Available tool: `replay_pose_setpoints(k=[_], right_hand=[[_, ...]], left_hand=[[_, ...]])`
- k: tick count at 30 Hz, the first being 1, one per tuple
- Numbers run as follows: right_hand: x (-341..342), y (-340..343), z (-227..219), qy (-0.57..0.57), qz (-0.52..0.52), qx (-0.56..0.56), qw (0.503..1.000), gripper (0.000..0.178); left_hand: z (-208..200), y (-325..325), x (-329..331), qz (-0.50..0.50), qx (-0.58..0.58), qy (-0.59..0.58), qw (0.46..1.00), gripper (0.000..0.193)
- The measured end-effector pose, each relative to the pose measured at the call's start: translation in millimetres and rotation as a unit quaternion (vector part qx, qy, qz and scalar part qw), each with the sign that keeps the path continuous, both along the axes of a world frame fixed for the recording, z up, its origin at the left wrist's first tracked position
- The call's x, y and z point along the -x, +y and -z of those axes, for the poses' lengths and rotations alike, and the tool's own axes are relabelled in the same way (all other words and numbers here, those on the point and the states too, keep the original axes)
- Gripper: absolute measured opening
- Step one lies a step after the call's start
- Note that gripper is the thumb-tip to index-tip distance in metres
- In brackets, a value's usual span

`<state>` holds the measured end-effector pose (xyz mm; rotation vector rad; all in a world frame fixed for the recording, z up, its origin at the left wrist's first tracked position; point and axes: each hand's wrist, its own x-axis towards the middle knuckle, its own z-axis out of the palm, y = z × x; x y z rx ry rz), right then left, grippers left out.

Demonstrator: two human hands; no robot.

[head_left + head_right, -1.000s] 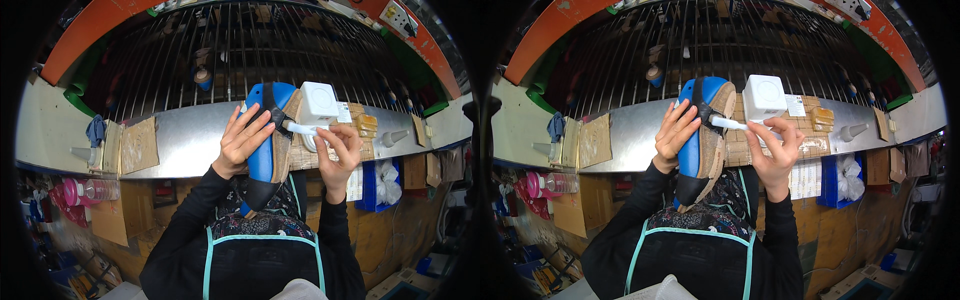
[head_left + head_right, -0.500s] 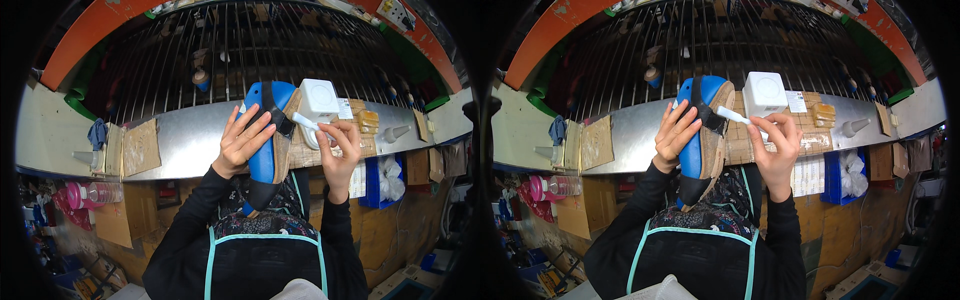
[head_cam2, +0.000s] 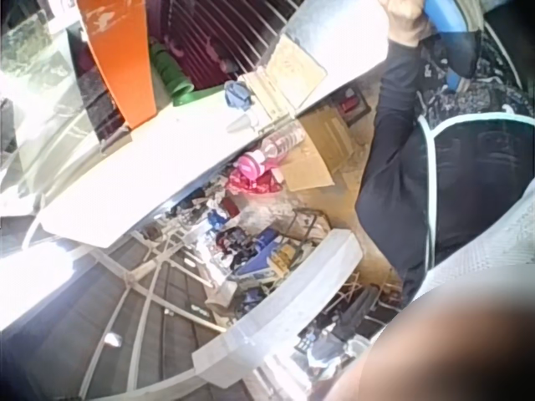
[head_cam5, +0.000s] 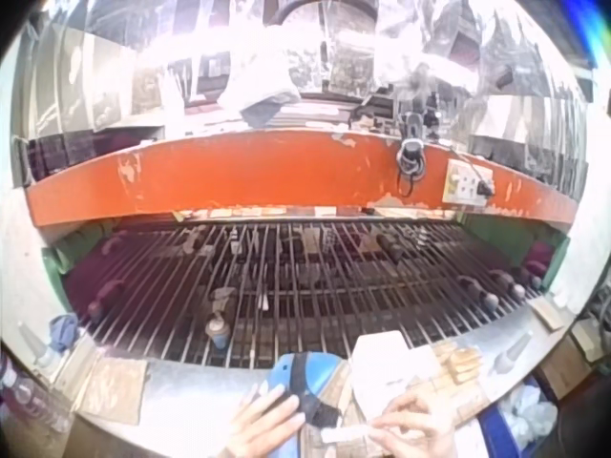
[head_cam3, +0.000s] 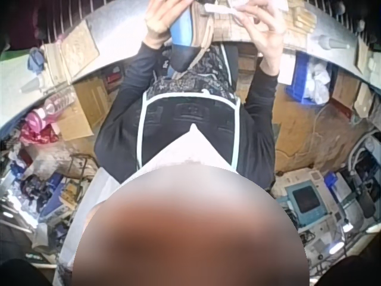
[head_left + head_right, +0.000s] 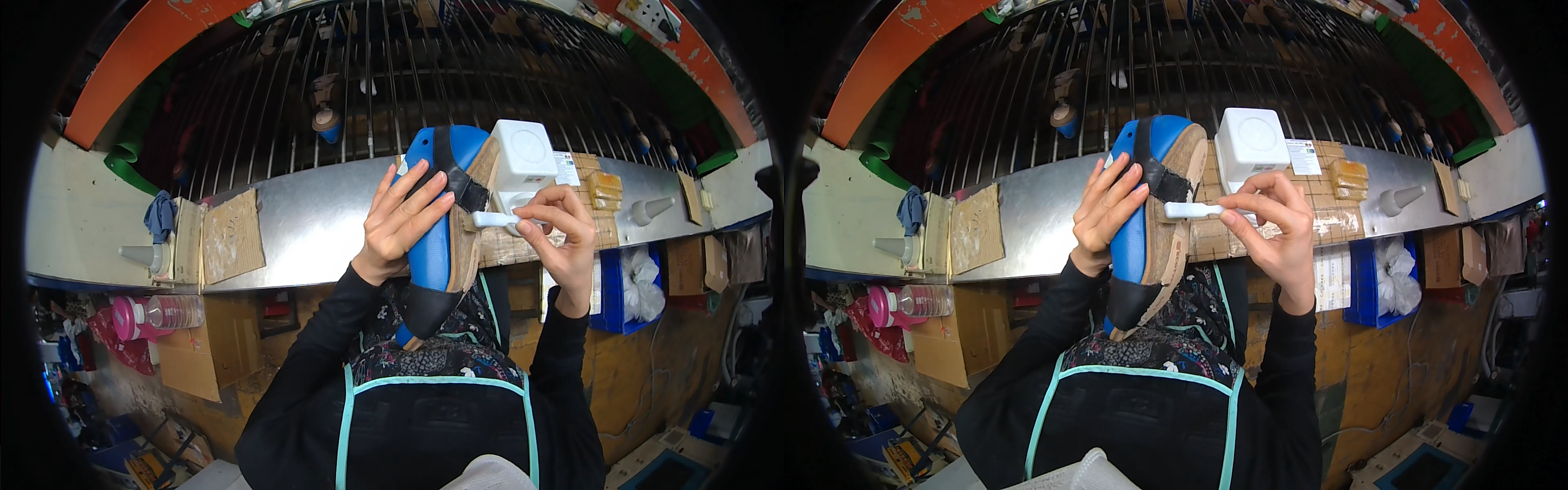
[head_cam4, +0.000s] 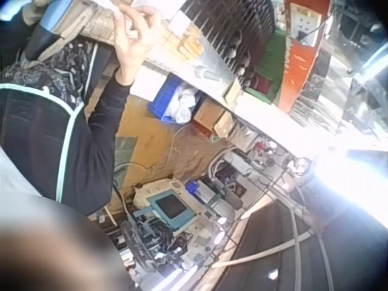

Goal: The person applies glue to the sole and strap areas of a blue sandal using a small brush. They repeatedly dip the brush into a white container and spread the adhesive along the edges and seams of the sandal.

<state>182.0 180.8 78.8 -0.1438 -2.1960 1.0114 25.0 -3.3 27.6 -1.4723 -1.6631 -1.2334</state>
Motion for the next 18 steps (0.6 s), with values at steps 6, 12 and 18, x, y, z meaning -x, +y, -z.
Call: replay_pose_setpoints(k=[6,12,18], right_hand=[[0,-7,12,0.016,0.029,-0.006,0.999,0.016],[1,-16,27,0.055,0.053,0.104,0.992,0.014],[-12,-49,47,0.006,-0.01,0.308,0.951,0.014]], left_hand=[[4,7,-2,0.012,-0.048,-0.062,0.997,0.041],[14,17,3,0.013,-0.127,-0.059,0.99,0.042],[21,16,10,-0.04,-0.129,-0.025,0.991,0.041]])
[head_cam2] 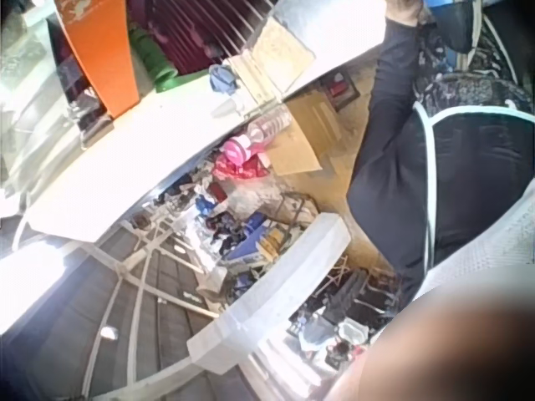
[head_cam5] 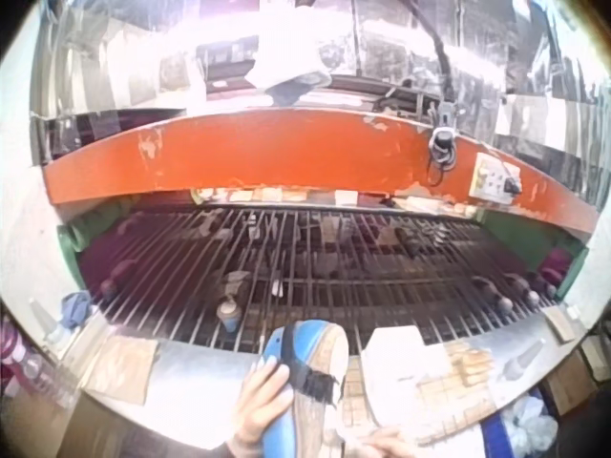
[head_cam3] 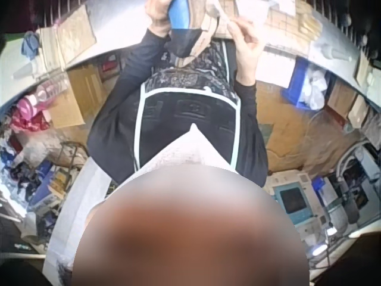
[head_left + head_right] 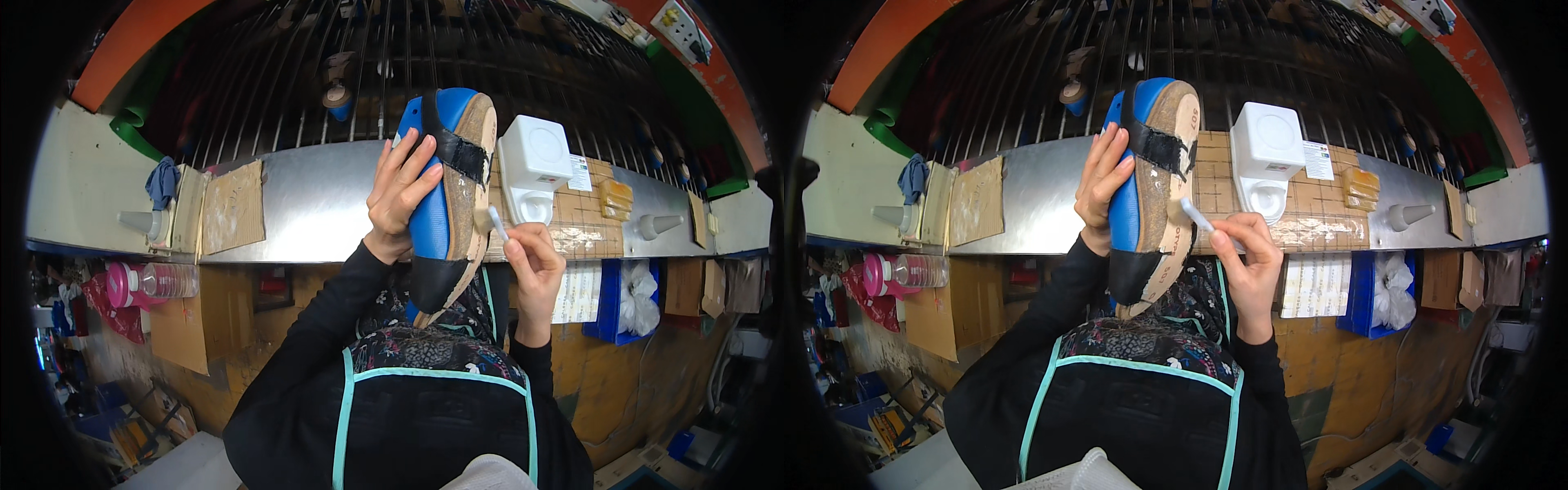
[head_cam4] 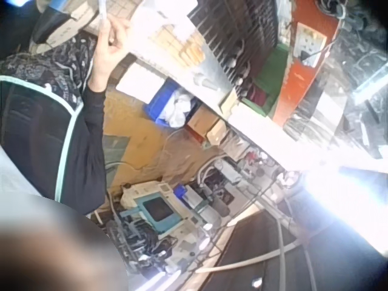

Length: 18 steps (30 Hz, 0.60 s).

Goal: The person applies glue to the sole and strap areas of a blue sandal using a small brush. They repeatedly dip the brush into a white container and spread the adhesive along the edges and seams of the sandal.

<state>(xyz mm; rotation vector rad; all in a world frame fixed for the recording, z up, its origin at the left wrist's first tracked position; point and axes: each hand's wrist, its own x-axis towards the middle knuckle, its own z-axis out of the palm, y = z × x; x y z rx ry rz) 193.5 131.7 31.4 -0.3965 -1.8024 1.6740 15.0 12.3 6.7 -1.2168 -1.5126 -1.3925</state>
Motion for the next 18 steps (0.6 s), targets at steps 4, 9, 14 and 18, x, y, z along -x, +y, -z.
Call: replay_pose_setpoints(k=[4,9,14,18], right_hand=[[-6,-5,-5,-0.008,0.016,-0.037,0.999,0.014],[3,-15,-9,-0.033,0.09,-0.128,0.987,0.014],[11,-17,-10,-0.065,0.17,-0.259,0.949,0.015],[16,-17,-9,-0.06,0.228,-0.374,0.897,0.018]], left_hand=[[2,-5,3,-0.014,0.028,0.012,0.999,0.042],[4,-8,1,-0.012,0.047,0.02,0.999,0.042],[4,-10,2,-0.017,0.063,0.031,0.997,0.041],[3,-13,0,-0.023,0.086,0.029,0.996,0.041]])
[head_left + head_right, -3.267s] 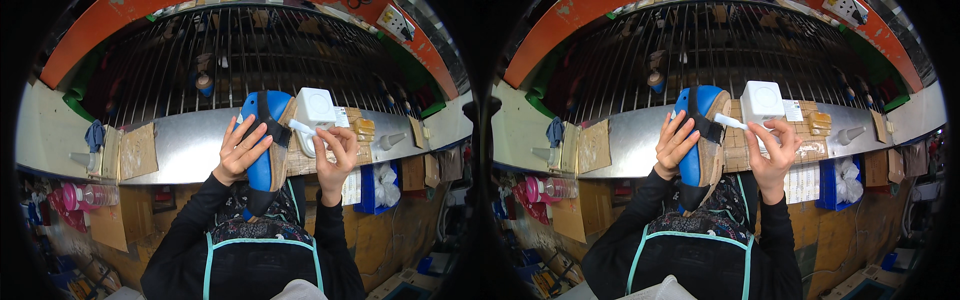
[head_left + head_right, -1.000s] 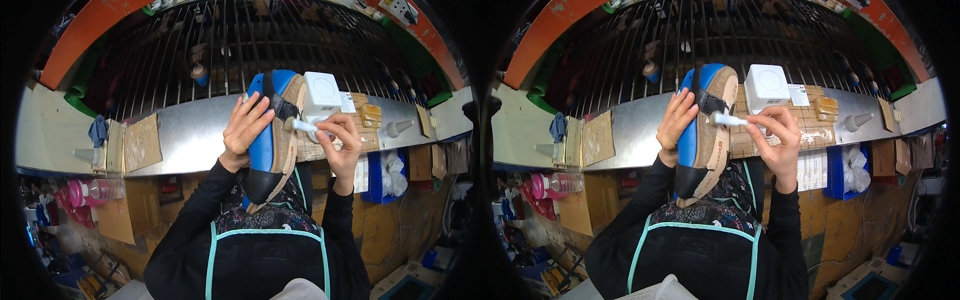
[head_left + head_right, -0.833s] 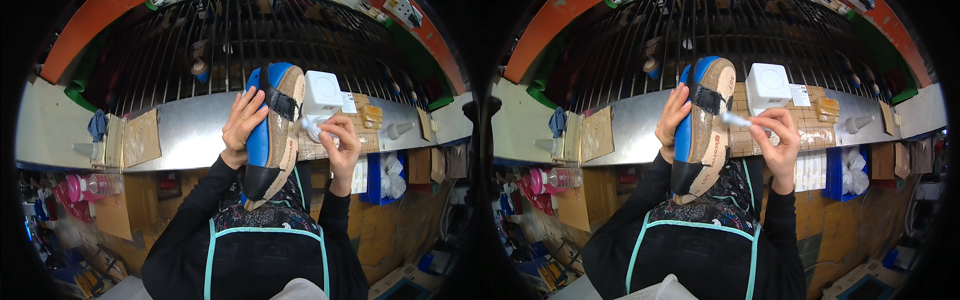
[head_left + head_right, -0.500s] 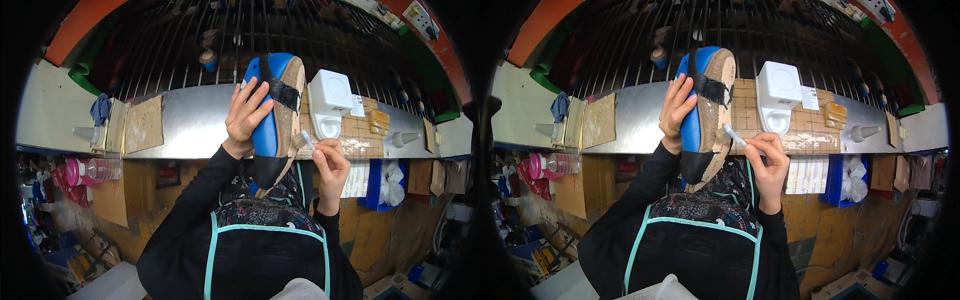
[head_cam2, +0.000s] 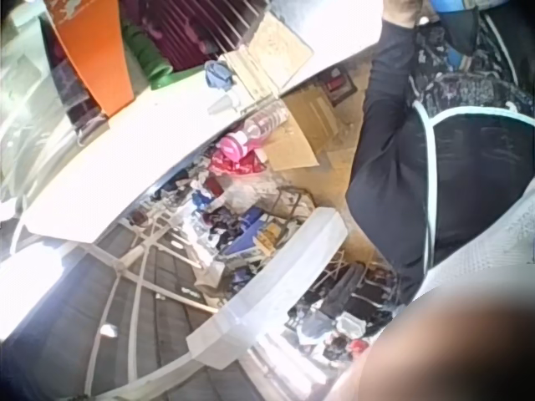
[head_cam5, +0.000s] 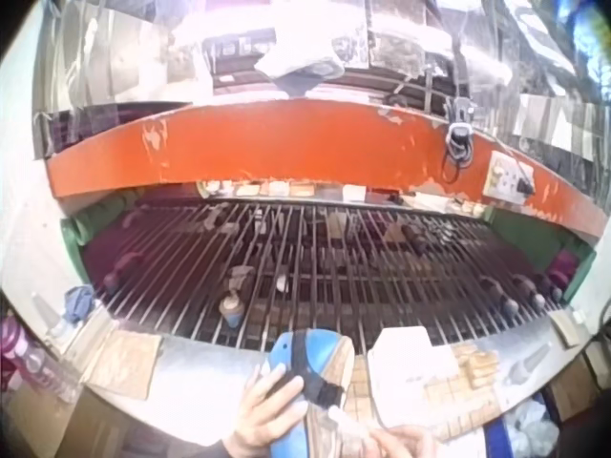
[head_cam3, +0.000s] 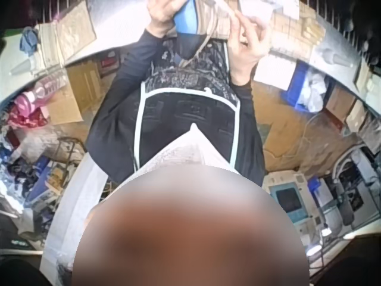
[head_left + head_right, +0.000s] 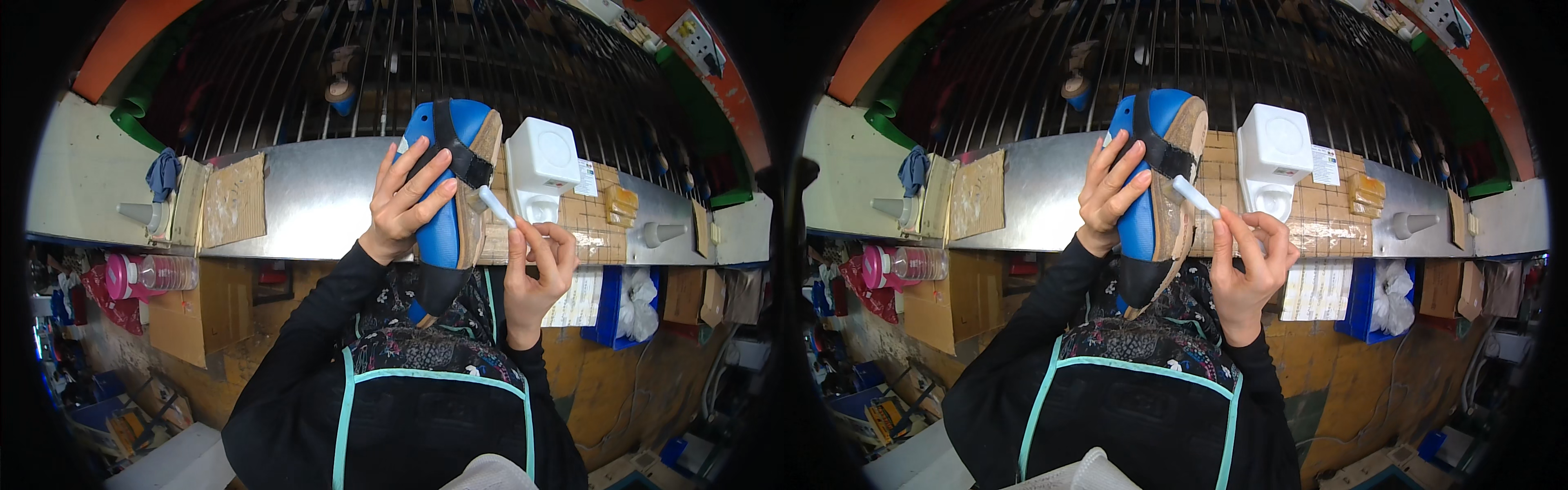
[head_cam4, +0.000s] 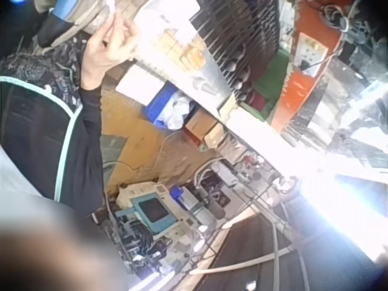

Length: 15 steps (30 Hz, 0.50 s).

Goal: The person applies glue to the sole and strap areas of a blue sandal using a small brush. They repeatedly dip the brush into a white container and spread the adhesive along the edges and seams of the sandal.

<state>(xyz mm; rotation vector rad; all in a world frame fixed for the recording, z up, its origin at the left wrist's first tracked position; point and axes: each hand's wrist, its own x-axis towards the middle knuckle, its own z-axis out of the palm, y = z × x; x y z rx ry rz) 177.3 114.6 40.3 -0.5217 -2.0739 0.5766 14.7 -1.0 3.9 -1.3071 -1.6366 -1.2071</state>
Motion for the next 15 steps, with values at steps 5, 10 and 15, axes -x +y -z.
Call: replay_pose_setpoints(k=[5,10,15], right_hand=[[2.3,-3.0,-3.0,-0.011,0.057,-0.113,0.992,0.02],[4.3,-2.9,-5.2,0.0,0.068,-0.143,0.987,0.022],[6.7,0.3,-3.1,0.018,0.07,-0.132,0.989,0.025]], left_hand=[[-0.9,-1.6,-0.8,-0.005,0.018,-0.002,1.0,0.041],[-1.6,-0.3,0.9,0.004,0.027,0.025,0.999,0.037],[-2.6,1.0,-2.0,-0.003,0.029,-0.005,1.0,0.042]])
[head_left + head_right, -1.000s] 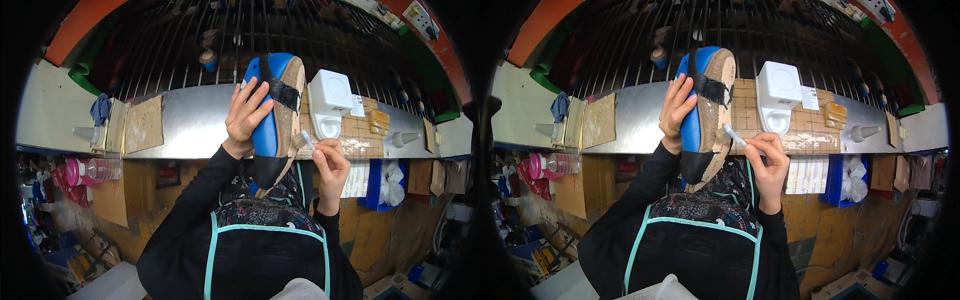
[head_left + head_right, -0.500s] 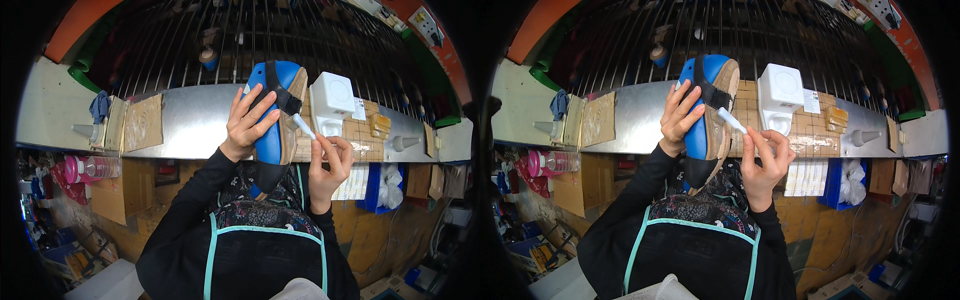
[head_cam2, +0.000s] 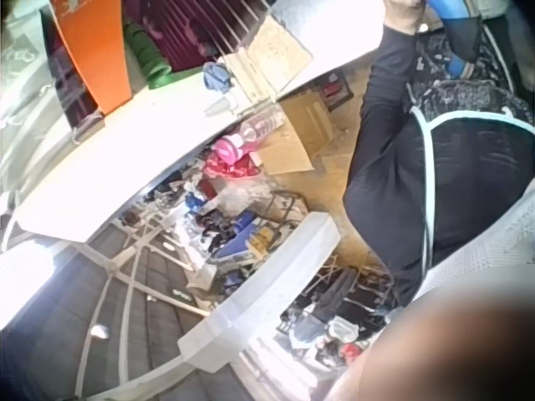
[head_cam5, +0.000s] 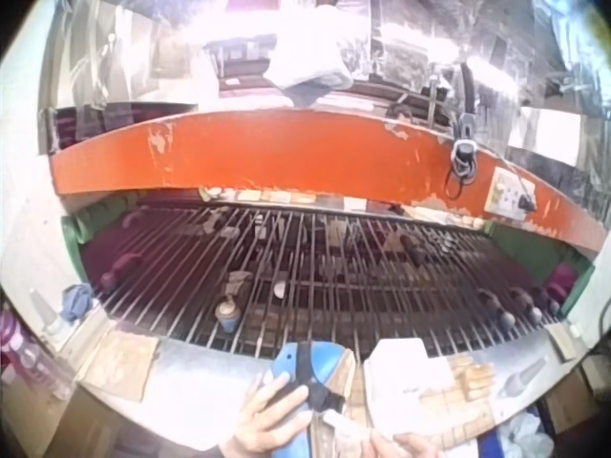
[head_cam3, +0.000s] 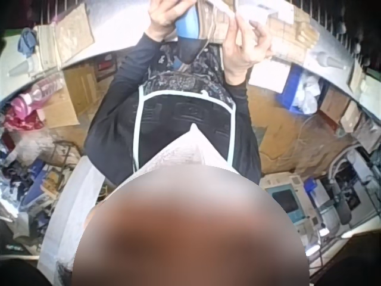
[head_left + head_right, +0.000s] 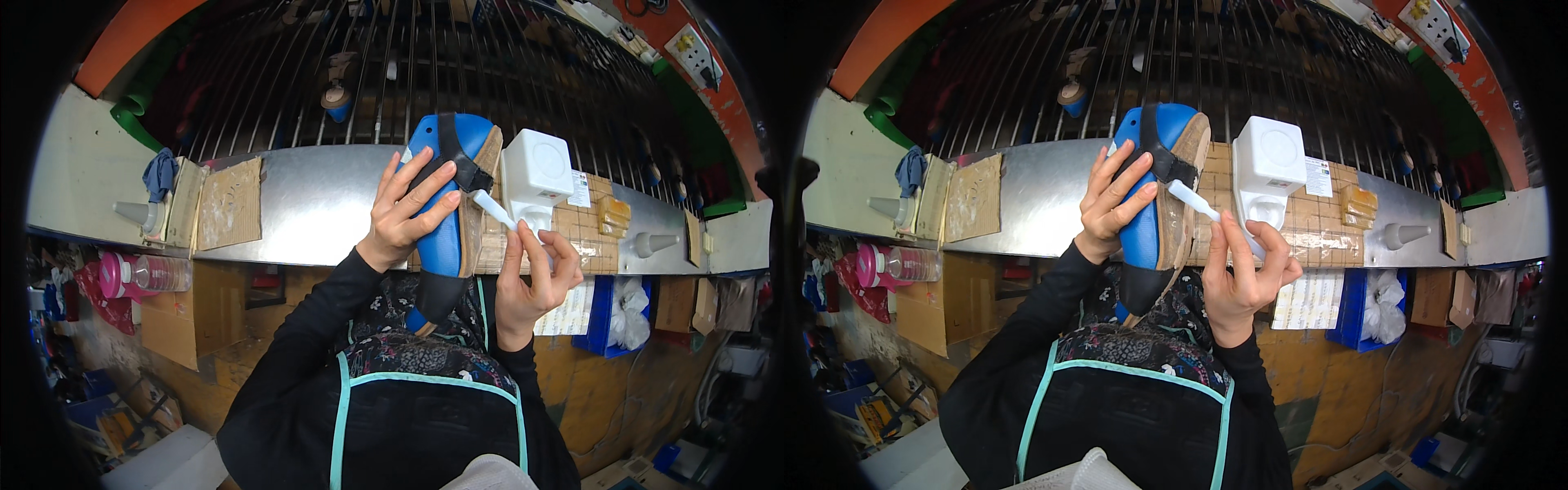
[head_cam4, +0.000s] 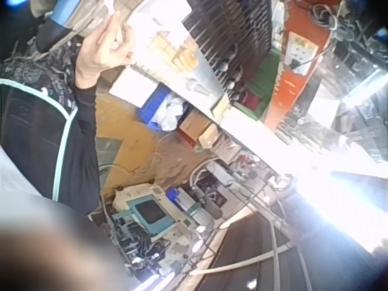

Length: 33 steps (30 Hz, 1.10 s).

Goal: The person applies glue to the sole and strap areas of a blue sandal using a small brush. They repeatedly dip the brush into a white container and spread the adhesive along the edges and seams of the sandal.

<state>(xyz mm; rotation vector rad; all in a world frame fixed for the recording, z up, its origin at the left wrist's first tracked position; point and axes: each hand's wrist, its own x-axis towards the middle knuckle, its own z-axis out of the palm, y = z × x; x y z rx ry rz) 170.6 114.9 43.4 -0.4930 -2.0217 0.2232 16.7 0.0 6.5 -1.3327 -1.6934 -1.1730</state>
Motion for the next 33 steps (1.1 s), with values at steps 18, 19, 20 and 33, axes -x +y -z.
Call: replay_pose_setpoints(k=[18,19,20,33], right_hand=[[2,17,3,0.055,-0.124,0.164,0.977,0.022],[1,18,3,0.048,-0.125,0.152,0.979,0.022],[0,20,3,0.04,-0.126,0.139,0.981,0.022],[-6,41,-19,0.006,-0.153,0.062,0.986,0.021]], left_hand=[[1,0,-3,0.03,-0.024,-0.025,0.999,0.037],[0,0,-4,0.033,-0.022,-0.027,0.999,0.036],[-1,-1,-4,0.036,-0.021,-0.028,0.999,0.036],[-9,0,-4,0.067,-0.014,-0.022,0.997,0.04]])
